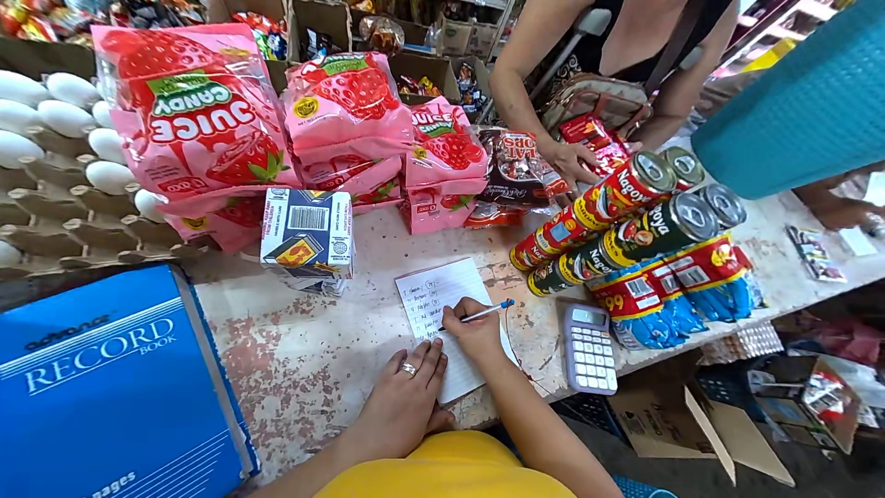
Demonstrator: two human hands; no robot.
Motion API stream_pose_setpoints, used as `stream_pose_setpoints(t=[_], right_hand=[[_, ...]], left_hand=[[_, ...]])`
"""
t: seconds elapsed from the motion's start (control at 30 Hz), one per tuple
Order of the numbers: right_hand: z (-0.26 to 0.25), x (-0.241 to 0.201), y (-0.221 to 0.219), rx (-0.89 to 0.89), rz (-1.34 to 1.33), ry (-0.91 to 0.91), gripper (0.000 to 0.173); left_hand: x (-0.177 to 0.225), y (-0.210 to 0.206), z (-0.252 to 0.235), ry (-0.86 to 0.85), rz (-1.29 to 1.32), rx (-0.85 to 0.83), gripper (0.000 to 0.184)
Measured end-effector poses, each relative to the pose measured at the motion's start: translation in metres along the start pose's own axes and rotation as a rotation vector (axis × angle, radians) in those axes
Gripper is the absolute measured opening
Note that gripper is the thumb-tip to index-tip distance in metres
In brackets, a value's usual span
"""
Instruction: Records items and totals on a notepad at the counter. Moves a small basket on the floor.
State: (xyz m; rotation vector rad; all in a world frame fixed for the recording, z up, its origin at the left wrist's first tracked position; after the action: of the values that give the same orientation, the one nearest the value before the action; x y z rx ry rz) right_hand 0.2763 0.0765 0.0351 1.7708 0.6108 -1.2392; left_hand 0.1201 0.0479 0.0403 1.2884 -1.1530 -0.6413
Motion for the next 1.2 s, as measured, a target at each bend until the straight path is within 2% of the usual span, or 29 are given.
stream_pose_setpoints(t=[0.27,0.53,0.67,0.83,0.93,1.03,1.13,1.2], right_hand=[[0.000,-0.001,-0.003,-0.078,-0.006,0.016,0.032],[-0.001,-0.002,0.001,0.007,0.025,0.005,0.031],[-0.001,-0.002,0.001,-0.036,0.046,-0.009,0.032],[-0.005,-0.003,0.007,-0.045,-0.130,-0.127,0.031],[-0.002,-0.001,0.002,-0.064,-0.136,-0.047,0.030],[0.001,0.000,0.004,-0.010,-0.114,-0.001,0.031],[0.000,0.003,0.015,0.079,-0.092,-0.020,0.031],[-0.003,0.005,0.019,0.065,-0.080,-0.056,0.031]], left_hand=[[0.000,0.000,0.000,0.012,0.020,-0.026,0.080],[0.000,-0.001,0.001,-0.007,0.039,0.012,0.078],[0.001,0.000,0.000,0.000,0.055,0.015,0.078],[-0.001,0.001,0.000,0.022,0.050,0.015,0.074],[-0.001,0.001,0.000,0.032,0.050,-0.006,0.074],[-0.003,-0.001,-0.001,0.028,0.033,0.000,0.075],[-0.005,-0.002,-0.001,0.018,0.029,0.009,0.075],[-0.006,-0.002,-0.002,0.017,0.024,0.012,0.074]])
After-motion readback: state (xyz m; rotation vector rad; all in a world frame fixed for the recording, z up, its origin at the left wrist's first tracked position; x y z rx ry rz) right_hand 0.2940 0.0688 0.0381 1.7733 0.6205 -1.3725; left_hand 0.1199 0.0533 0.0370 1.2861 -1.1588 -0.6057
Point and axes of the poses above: each hand's wrist, its own z-axis away from the middle knuckle, its own y-axis out of the back of the hand, x = y × z, the point moved 7 cm from there along -z, towards the middle knuckle, and after that the axes turned 2 degrees about x, right-handed, at the moved point
